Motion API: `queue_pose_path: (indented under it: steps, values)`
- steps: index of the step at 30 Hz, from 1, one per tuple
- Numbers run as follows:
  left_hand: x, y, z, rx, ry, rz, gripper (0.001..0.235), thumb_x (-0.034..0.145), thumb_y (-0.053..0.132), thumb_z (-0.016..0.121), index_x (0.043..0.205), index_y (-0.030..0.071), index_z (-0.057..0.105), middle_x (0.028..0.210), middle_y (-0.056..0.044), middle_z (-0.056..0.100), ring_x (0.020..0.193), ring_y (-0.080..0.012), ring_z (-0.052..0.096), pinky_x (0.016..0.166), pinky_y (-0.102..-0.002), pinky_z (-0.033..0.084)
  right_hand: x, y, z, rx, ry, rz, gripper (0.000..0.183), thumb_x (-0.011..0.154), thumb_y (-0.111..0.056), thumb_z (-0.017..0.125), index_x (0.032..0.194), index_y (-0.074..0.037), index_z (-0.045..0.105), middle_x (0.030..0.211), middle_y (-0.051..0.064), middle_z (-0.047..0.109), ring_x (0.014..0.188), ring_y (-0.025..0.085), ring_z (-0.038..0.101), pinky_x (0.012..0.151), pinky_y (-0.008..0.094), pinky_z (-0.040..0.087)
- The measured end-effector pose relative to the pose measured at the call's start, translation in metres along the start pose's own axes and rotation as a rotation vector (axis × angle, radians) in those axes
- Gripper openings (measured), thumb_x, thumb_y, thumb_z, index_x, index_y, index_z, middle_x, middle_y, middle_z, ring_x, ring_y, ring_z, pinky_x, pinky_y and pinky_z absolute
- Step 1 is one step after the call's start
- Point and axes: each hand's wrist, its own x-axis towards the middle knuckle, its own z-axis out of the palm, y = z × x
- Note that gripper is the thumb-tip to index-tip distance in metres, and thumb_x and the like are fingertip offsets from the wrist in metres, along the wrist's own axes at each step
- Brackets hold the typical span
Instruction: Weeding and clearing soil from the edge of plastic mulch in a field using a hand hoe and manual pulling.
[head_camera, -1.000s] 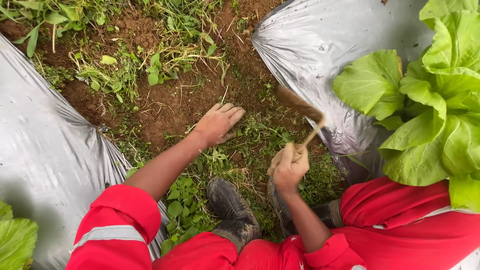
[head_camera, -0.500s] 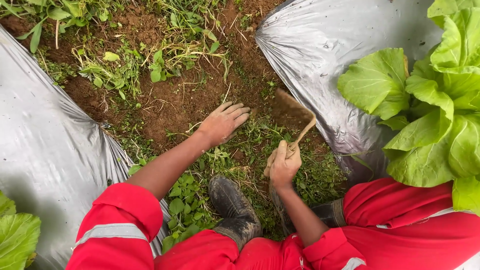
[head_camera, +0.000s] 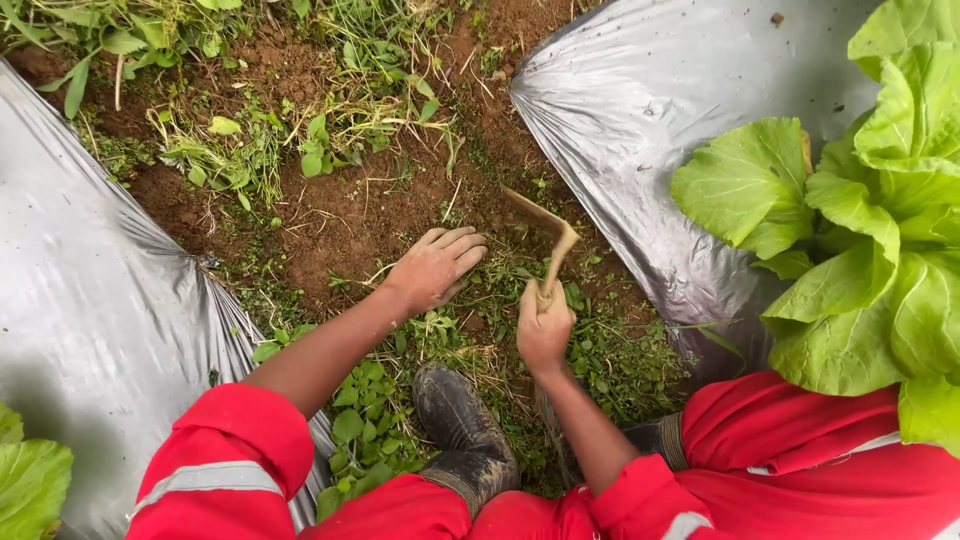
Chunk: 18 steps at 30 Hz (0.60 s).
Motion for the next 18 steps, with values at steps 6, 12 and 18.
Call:
queue_pose_path:
  steps: [6,12,18]
  values:
    - [0.005,-0.003,0.016,0.005,0.038,0.010,0.055,0.097,0.028,0.065,0.146,0.014,0.043,0.149,-0.004,0.047,0.146,-0.0221,0.038,0.116,-0.042,0.036,-0.038,-0.005,-0.009,-0.052,0.017,0.252,0.028,0.102,-0.016,0.053,0.078,-0.003,0.060,0.046,0.008,0.051,0.039,0.012,0.045,0.040,0.030,0.039]
    - [0.003,-0.002,0.005,-0.027,-0.029,0.003,0.057,0.095,0.024,0.067,0.146,0.014,0.043,0.146,-0.005,0.051,0.144,-0.0219,0.041,0.115,-0.041,0.036,-0.030,-0.009,-0.008,0.040,0.112,0.320,0.023,0.106,-0.015,0.054,0.095,0.002,0.064,0.057,0.006,0.059,0.041,0.010,0.051,0.036,0.019,0.044]
    - [0.000,-0.010,0.000,-0.061,-0.005,0.010,0.060,0.104,0.046,0.050,0.151,0.011,0.036,0.146,-0.010,0.051,0.146,-0.0221,0.039,0.119,-0.041,0.033,-0.051,-0.049,0.011,0.561,0.219,0.612,0.043,0.099,-0.023,0.051,0.058,-0.009,0.044,0.034,0.008,0.038,0.024,0.018,0.042,0.026,0.030,0.036]
